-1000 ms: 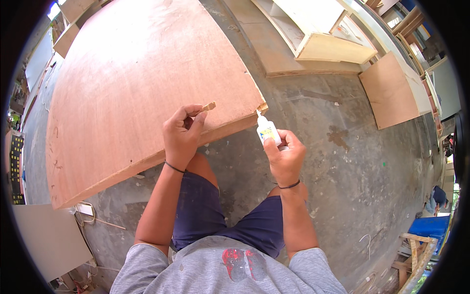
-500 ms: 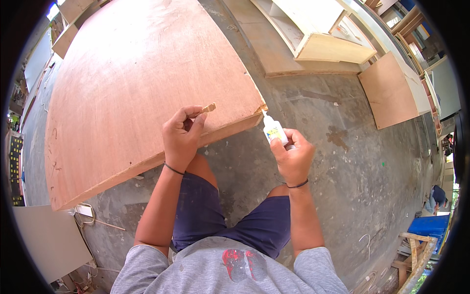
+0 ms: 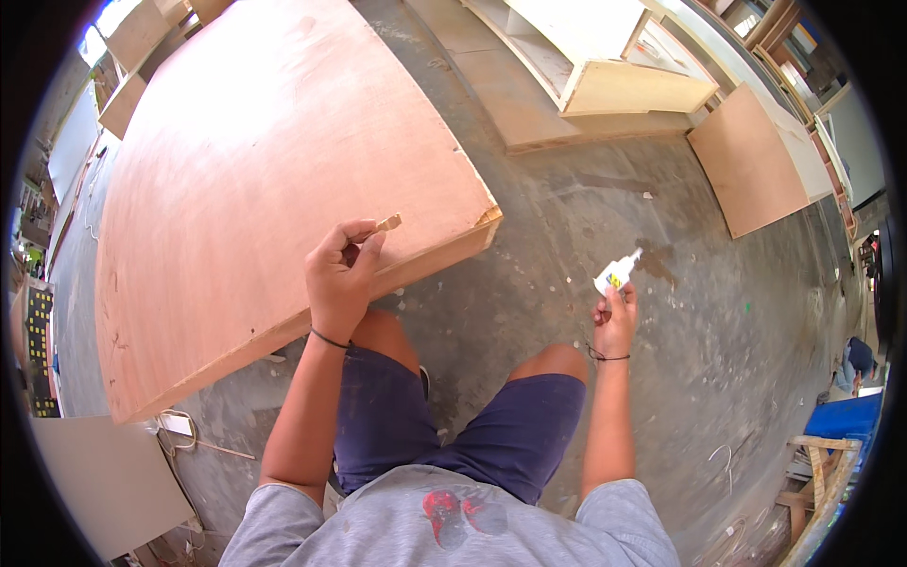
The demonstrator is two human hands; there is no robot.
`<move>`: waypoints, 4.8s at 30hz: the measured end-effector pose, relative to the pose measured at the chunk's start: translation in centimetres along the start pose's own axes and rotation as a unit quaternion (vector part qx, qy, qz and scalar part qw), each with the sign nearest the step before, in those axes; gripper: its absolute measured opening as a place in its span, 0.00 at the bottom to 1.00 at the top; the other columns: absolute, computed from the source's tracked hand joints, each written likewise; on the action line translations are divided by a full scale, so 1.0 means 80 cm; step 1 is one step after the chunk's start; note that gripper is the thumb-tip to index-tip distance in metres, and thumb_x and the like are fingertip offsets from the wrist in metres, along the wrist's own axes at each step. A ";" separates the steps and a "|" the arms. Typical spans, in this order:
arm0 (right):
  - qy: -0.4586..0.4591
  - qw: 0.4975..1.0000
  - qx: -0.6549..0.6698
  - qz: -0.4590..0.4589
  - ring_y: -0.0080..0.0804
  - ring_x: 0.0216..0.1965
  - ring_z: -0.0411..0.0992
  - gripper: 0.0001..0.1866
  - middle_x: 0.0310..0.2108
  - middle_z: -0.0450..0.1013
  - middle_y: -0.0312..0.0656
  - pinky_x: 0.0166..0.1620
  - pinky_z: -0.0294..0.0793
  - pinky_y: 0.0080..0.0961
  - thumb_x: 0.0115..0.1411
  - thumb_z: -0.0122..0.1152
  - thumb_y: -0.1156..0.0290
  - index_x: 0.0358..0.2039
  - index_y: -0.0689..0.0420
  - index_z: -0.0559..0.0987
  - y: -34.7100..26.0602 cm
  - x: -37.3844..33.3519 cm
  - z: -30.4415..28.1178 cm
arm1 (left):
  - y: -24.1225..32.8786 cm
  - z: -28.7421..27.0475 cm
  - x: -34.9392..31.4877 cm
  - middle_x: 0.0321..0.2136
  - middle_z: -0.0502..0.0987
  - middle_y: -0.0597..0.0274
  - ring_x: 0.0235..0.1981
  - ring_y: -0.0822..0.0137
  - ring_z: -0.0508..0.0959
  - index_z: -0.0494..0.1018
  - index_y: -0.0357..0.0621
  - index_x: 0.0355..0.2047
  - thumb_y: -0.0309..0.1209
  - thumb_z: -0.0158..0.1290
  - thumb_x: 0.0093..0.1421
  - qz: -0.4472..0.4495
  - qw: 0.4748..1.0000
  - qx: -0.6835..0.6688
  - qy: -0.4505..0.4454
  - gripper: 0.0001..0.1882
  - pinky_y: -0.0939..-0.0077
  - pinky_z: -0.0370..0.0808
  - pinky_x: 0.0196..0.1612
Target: The person applies glue to a wood sliver, presses it into a damaged corner of a large plywood board, then sands down the board's surface and edges with a sanding block.
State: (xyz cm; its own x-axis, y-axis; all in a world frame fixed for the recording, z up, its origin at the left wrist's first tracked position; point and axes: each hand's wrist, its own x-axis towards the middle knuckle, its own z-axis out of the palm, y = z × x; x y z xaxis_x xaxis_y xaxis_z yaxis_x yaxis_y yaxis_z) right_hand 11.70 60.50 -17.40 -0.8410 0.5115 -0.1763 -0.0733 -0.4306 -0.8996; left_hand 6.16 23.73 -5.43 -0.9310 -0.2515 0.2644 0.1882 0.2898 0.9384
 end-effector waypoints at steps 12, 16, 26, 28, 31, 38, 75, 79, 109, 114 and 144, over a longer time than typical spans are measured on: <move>0.073 0.956 -0.272 0.086 0.27 0.41 0.71 0.24 0.43 0.72 0.40 0.38 0.71 0.23 0.53 0.65 0.70 0.49 0.59 0.70 0.320 0.017 -0.306 | 0.006 -0.007 0.008 0.29 0.77 0.66 0.31 0.81 0.73 0.74 0.34 0.37 0.23 0.54 0.58 -0.061 0.996 -0.035 -0.046 0.07 0.88 0.68 0.34; 0.060 0.893 -0.447 0.007 0.35 0.45 0.71 0.25 0.44 0.72 0.44 0.47 0.69 0.30 0.47 0.70 0.67 0.46 0.59 0.74 0.358 0.011 -0.307 | 0.013 -0.007 0.012 0.31 0.77 0.65 0.33 0.79 0.74 0.74 0.34 0.38 0.23 0.53 0.59 -0.077 0.994 -0.066 -0.047 0.07 0.88 0.68 0.37; 0.063 0.903 -0.423 0.049 0.36 0.42 0.72 0.25 0.42 0.72 0.43 0.43 0.72 0.34 0.42 0.72 0.68 0.43 0.57 0.76 0.373 -0.019 -0.322 | 0.009 -0.009 0.018 0.33 0.77 0.63 0.36 0.77 0.74 0.73 0.37 0.40 0.26 0.53 0.60 -0.096 0.986 -0.128 -0.051 0.09 0.85 0.67 0.38; 0.008 0.867 -0.495 0.063 0.38 0.43 0.71 0.26 0.42 0.72 0.44 0.44 0.72 0.33 0.41 0.71 0.68 0.43 0.57 0.76 0.357 -0.018 -0.308 | 0.011 -0.009 0.016 0.33 0.77 0.63 0.35 0.77 0.73 0.73 0.38 0.40 0.26 0.53 0.60 -0.094 0.988 -0.120 -0.036 0.09 0.86 0.67 0.37; -0.016 0.848 -0.521 0.098 0.39 0.45 0.70 0.30 0.44 0.71 0.46 0.46 0.72 0.33 0.40 0.72 0.65 0.46 0.56 0.74 0.338 -0.024 -0.292 | 0.007 -0.015 0.018 0.33 0.78 0.63 0.35 0.78 0.75 0.74 0.36 0.39 0.25 0.54 0.59 -0.093 0.988 -0.117 -0.033 0.08 0.87 0.68 0.36; -0.017 0.796 -0.604 0.044 0.43 0.51 0.67 0.38 0.48 0.69 0.48 0.54 0.66 0.38 0.37 0.72 0.62 0.51 0.57 0.70 0.333 -0.044 -0.351 | 0.009 -0.010 0.014 0.32 0.78 0.64 0.32 0.81 0.73 0.74 0.36 0.39 0.25 0.53 0.59 -0.102 0.986 -0.125 -0.035 0.08 0.89 0.67 0.34; -0.083 0.985 -0.150 0.022 0.15 0.25 0.68 0.09 0.28 0.76 0.37 0.24 0.67 0.13 0.58 0.57 0.76 0.40 0.61 0.76 -0.081 -0.054 0.231 | 0.001 0.076 0.157 0.39 0.76 0.54 0.44 0.54 0.75 0.73 0.37 0.40 0.24 0.57 0.51 0.273 0.879 0.084 -0.381 0.15 0.69 0.71 0.47; -0.100 0.979 -0.175 0.029 0.15 0.26 0.68 0.07 0.29 0.76 0.36 0.24 0.67 0.12 0.58 0.57 0.75 0.38 0.60 0.77 -0.079 -0.050 0.228 | 0.000 0.069 0.158 0.46 0.73 0.56 0.51 0.54 0.70 0.74 0.41 0.40 0.30 0.58 0.52 0.350 0.845 0.155 -0.373 0.15 0.63 0.65 0.54; -0.109 0.989 -0.101 0.023 0.15 0.25 0.66 0.05 0.28 0.72 0.35 0.27 0.66 0.13 0.55 0.59 0.77 0.33 0.60 0.75 -0.076 -0.047 0.240 | -0.001 0.049 0.149 0.47 0.72 0.59 0.54 0.56 0.68 0.74 0.43 0.39 0.32 0.59 0.50 0.343 0.832 0.139 -0.414 0.15 0.60 0.62 0.54; -0.072 0.992 -0.071 0.073 0.15 0.20 0.64 0.09 0.23 0.68 0.32 0.22 0.63 0.14 0.55 0.58 0.77 0.38 0.60 0.73 -0.067 -0.063 0.252 | 0.000 0.047 0.147 0.47 0.72 0.59 0.54 0.55 0.68 0.74 0.43 0.38 0.32 0.59 0.50 0.334 0.835 0.141 -0.415 0.15 0.60 0.62 0.55; -0.102 0.986 -0.123 0.055 0.21 0.29 0.71 0.12 0.30 0.72 0.37 0.27 0.72 0.18 0.57 0.54 0.78 0.42 0.64 0.75 -0.061 -0.062 0.244 | -0.005 0.052 0.150 0.45 0.73 0.61 0.52 0.57 0.69 0.75 0.43 0.37 0.35 0.58 0.51 0.335 0.842 0.142 -0.397 0.14 0.61 0.62 0.54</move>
State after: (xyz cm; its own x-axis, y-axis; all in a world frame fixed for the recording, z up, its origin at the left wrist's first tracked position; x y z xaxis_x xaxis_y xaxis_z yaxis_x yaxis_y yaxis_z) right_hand 5.74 45.57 -4.34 -0.9286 0.3018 -0.2160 0.1343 -0.2694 -0.9536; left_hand -6.37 24.47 -3.54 -0.5821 0.7214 0.3751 0.7774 0.3586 0.5168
